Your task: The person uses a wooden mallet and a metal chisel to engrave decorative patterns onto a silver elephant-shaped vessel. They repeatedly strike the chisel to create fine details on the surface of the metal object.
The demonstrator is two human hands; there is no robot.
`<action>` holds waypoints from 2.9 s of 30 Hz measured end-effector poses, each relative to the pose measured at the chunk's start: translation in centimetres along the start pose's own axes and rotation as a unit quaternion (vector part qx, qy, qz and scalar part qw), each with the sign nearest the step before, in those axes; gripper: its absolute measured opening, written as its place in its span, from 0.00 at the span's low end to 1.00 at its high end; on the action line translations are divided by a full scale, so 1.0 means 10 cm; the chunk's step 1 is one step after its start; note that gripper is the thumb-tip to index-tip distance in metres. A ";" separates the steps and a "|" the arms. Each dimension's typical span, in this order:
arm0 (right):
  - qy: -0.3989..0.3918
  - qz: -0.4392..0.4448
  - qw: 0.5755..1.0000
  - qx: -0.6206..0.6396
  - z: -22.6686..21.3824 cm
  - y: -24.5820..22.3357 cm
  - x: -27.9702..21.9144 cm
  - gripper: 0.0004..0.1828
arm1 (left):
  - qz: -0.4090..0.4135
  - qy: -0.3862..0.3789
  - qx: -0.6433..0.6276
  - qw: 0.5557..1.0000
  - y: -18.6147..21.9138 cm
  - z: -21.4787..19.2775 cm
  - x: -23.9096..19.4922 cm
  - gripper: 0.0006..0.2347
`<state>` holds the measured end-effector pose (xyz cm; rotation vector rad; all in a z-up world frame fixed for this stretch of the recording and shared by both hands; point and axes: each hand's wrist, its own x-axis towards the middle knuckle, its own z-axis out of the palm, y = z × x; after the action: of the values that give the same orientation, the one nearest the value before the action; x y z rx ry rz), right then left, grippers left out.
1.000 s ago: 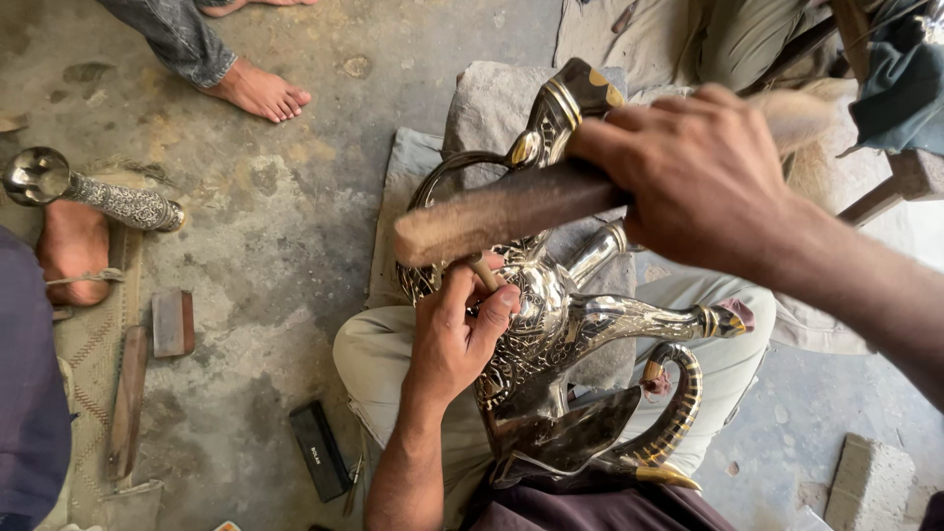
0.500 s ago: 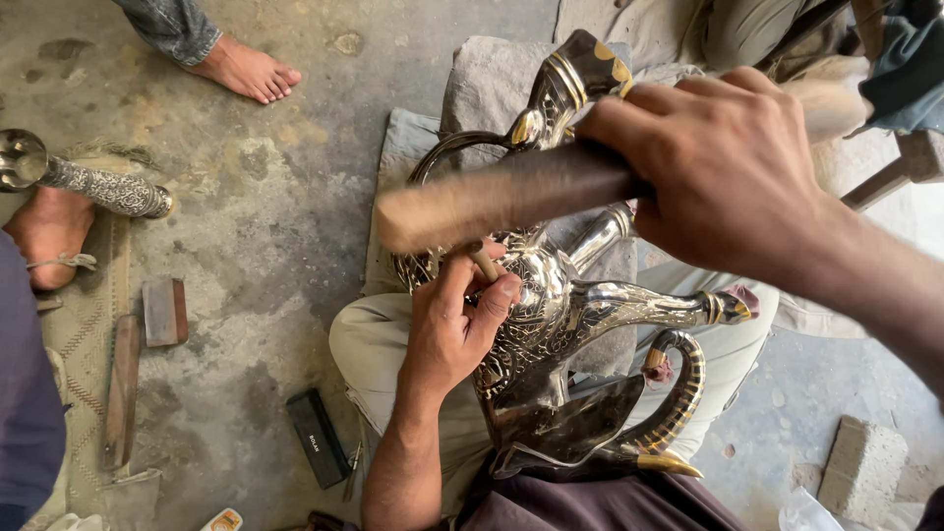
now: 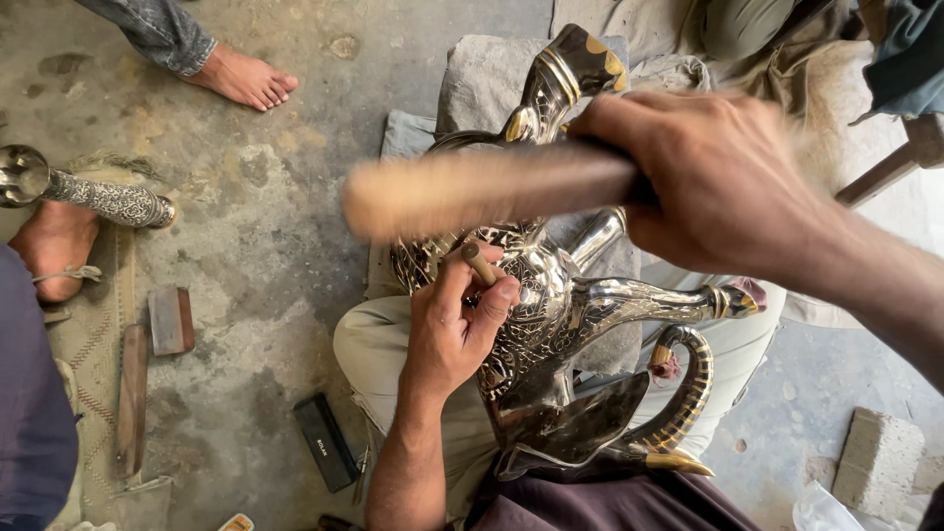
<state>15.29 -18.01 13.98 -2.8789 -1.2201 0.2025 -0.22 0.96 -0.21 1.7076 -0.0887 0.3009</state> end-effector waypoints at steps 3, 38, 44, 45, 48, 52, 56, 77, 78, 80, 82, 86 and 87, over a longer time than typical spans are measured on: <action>-0.107 0.102 0.986 0.072 0.03 0.00 -0.02 0.21 | -0.044 -0.009 -0.023 0.999 0.00 0.00 -0.01 0.13; -0.004 0.084 0.995 -0.062 0.30 0.37 -0.75 0.25 | 0.045 0.022 -0.071 0.996 -0.34 -0.03 -0.24 0.05; -0.069 0.389 0.897 0.200 1.01 1.14 -1.56 0.27 | -0.028 0.264 -0.246 0.932 -0.21 0.16 -0.98 0.12; -0.039 0.439 0.858 0.263 1.16 1.22 -1.70 0.26 | -0.056 0.299 -0.282 0.910 -0.17 0.25 -1.06 0.13; 0.017 0.434 0.765 0.476 1.55 1.26 -2.09 0.21 | -0.168 0.304 -0.388 0.854 -0.03 0.54 -1.22 0.12; 0.138 0.310 0.650 0.681 1.96 1.05 -2.23 0.22 | -0.244 0.348 -0.458 0.781 0.06 0.60 -1.10 0.12; 0.210 0.267 0.623 0.705 1.87 1.03 -2.24 0.17 | -0.201 0.341 -0.478 0.784 0.23 0.56 -0.96 0.10; 0.184 0.374 0.786 0.457 1.36 1.41 -1.72 0.21 | -0.054 0.122 -0.093 0.987 0.20 -0.02 0.12 0.16; 0.182 0.369 0.820 0.398 1.27 1.43 -1.63 0.22 | -0.066 0.122 -0.060 0.988 0.17 -0.06 0.33 0.17; 0.245 0.320 0.827 0.392 1.13 1.47 -1.43 0.27 | -0.032 0.081 0.056 0.995 0.16 -0.06 0.67 0.16; 0.263 0.299 0.848 0.349 1.08 1.52 -1.19 0.29 | 0.000 0.036 0.144 0.989 0.19 -0.03 0.95 0.14; 0.305 0.177 0.904 0.243 1.21 1.79 -0.66 0.28 | -0.018 -0.077 0.187 0.979 0.27 0.04 1.29 0.14; 0.332 0.111 0.908 0.228 1.29 1.83 -0.54 0.27 | -0.046 -0.109 0.177 0.977 0.27 0.06 1.32 0.16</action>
<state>23.08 -35.20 0.70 -2.3435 -0.6139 -0.4095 11.93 1.46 5.61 2.0892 -0.1220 0.0604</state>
